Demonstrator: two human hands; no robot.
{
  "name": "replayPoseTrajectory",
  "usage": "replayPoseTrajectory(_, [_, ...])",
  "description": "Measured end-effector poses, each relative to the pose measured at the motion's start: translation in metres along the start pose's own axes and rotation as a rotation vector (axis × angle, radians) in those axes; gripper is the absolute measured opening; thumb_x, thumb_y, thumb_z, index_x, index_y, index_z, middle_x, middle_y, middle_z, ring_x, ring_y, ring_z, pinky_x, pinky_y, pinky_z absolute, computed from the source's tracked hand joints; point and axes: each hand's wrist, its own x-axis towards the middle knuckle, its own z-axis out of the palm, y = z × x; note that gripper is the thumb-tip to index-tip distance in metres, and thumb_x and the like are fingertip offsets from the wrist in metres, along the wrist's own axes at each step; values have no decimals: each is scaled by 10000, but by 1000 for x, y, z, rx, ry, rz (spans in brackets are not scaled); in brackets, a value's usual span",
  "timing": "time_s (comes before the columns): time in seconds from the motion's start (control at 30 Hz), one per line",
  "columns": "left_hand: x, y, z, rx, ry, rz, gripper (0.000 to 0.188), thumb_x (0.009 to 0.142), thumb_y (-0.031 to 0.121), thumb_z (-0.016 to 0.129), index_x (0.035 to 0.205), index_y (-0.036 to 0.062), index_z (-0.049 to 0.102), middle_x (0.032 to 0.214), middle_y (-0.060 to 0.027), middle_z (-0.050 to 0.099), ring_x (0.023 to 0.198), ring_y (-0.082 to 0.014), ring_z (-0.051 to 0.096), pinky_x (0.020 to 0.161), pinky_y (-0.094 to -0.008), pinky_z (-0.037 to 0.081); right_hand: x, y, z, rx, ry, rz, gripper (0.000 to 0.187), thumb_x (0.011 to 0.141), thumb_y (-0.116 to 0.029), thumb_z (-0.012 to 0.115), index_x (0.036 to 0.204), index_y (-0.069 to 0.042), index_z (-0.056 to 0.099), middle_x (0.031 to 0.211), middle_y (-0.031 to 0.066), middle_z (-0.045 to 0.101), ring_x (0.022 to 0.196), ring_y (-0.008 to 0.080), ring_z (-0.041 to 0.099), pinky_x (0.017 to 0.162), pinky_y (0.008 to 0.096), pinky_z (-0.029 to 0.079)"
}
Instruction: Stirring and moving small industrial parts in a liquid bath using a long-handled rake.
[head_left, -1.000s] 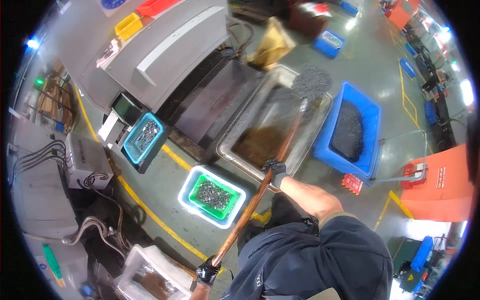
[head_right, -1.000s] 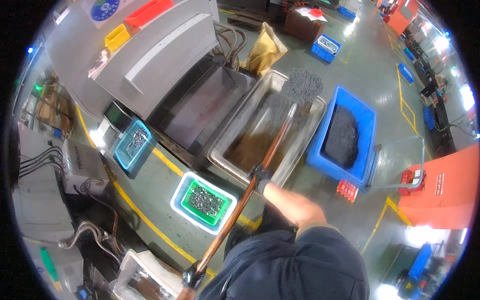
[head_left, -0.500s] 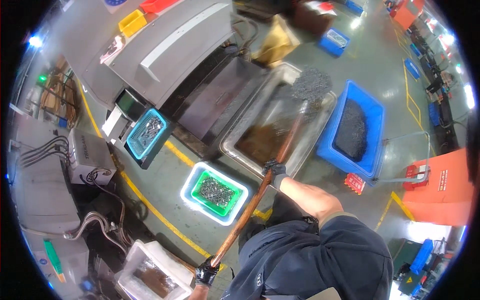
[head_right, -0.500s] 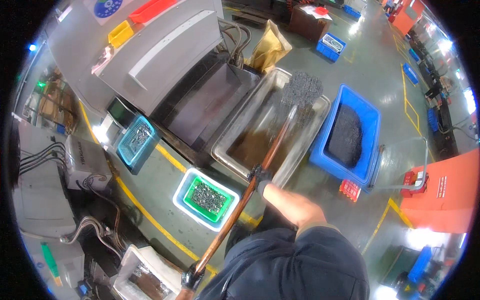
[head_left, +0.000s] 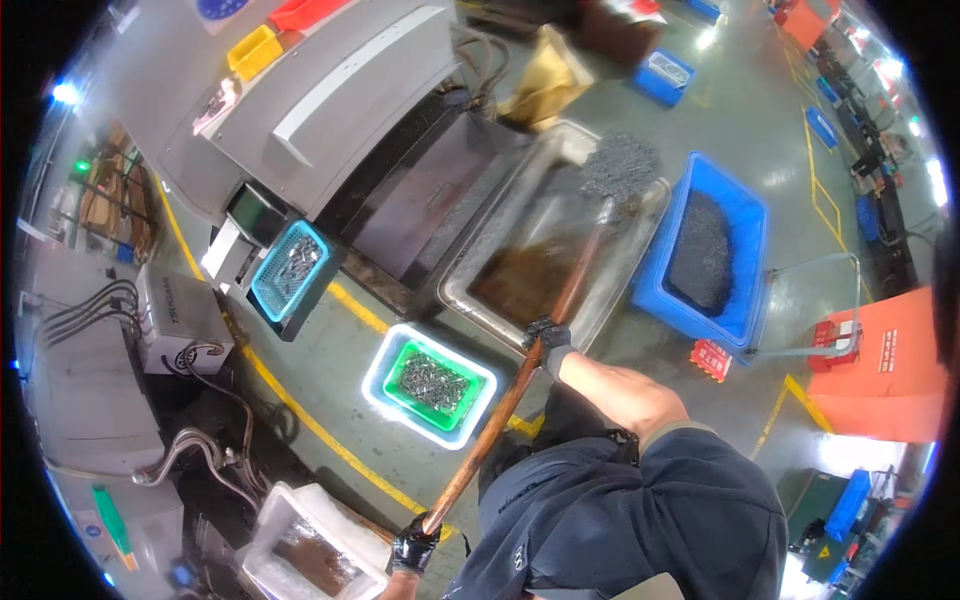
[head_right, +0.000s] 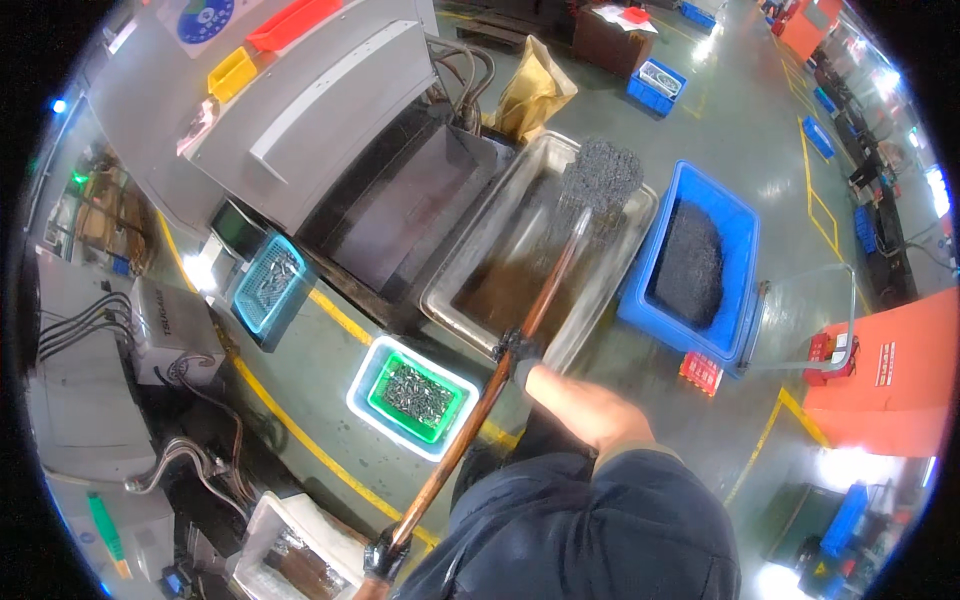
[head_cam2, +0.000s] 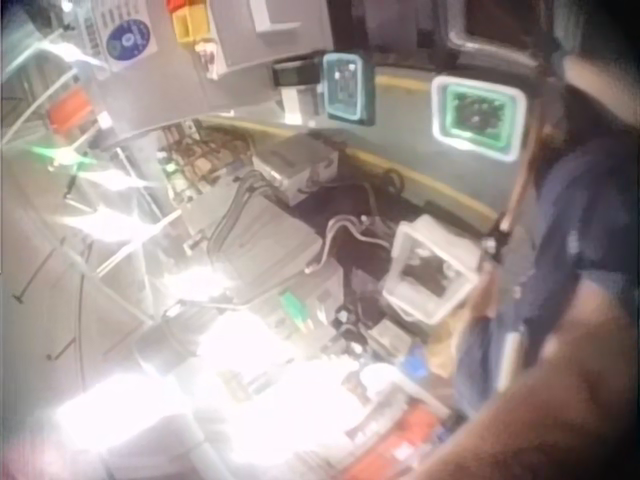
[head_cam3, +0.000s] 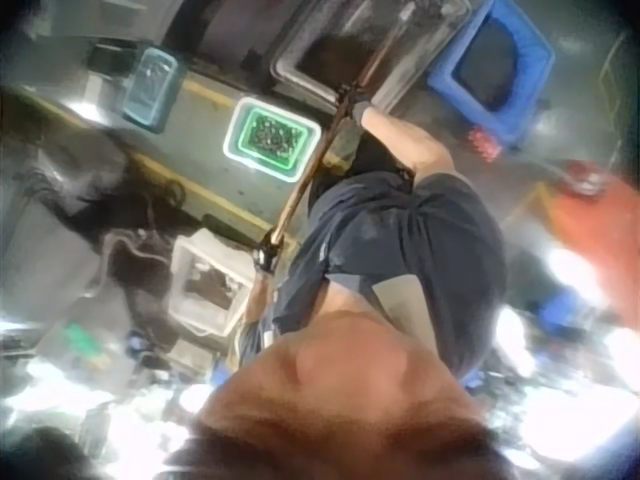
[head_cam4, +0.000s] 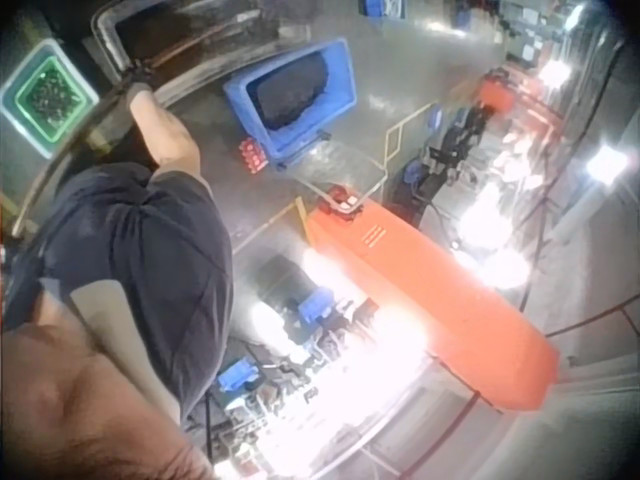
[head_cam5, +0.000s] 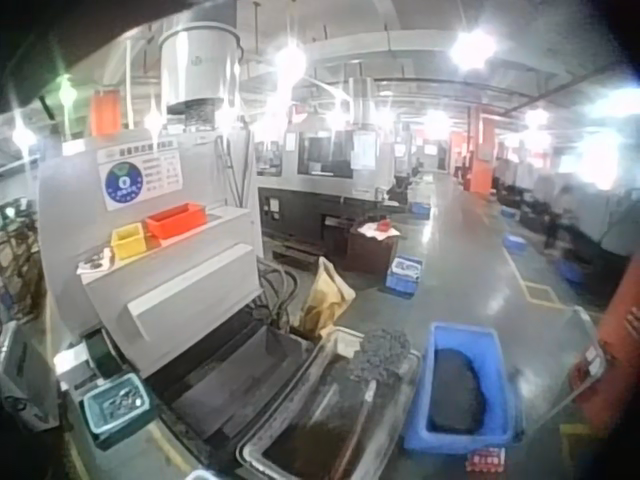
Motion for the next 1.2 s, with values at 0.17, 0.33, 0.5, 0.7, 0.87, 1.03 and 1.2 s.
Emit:
replayPoseTrajectory(0.17, [5,-6,2,52,-25,14,304,808,316,671,1041,121,661,885,-116,689,778,-318,666,684,-399,541,9,4,-9,-58,-8,-30,130,859,-148,462,749,-109,517,597,104,520,479,280,507,457,403,448])
replayPoseTrajectory(0.33, [7,-7,5,65,-35,2,310,815,318,662,1058,125,656,897,-117,687,778,-315,666,685,-399,542,18,3,-18,-82,-5,-52,189,889,-182,428,757,-102,537,611,109,540,504,276,520,474,397,462])
replayPoseTrajectory(0.5, [7,-6,5,44,3,49,324,829,331,650,1083,130,650,917,-113,688,780,-312,666,689,-397,543,5,-1,-12,-96,19,-64,223,915,-199,407,775,-97,549,623,106,554,513,269,529,486,397,479])
replayPoseTrajectory(0.7, [8,4,-6,107,-24,37,349,821,341,671,1104,139,643,931,-93,692,777,-299,670,684,-393,544,-10,-21,1,-16,6,-39,183,917,-175,426,814,-94,555,632,102,561,526,266,540,489,397,480])
replayPoseTrajectory(0.87, [6,9,-13,122,-20,105,356,811,350,684,1090,132,645,916,-97,692,771,-299,671,676,-392,546,-14,-35,-3,62,37,28,142,912,-157,455,830,-91,551,638,102,558,531,266,541,510,411,478])
replayPoseTrajectory(1.03, [16,36,-32,101,-22,90,336,808,347,684,1069,137,654,886,-98,693,742,-303,671,654,-397,546,-11,-54,-18,54,7,-12,120,903,-165,497,847,-81,563,647,98,560,548,260,549,517,402,489])
replayPoseTrajectory(1.2, [26,65,-46,157,102,248,347,798,337,684,1080,137,651,764,-78,679,639,-283,657,564,-402,525,-28,-88,-19,87,-26,-84,162,916,-210,499,830,-90,564,635,66,549,535,241,537,503,369,478])
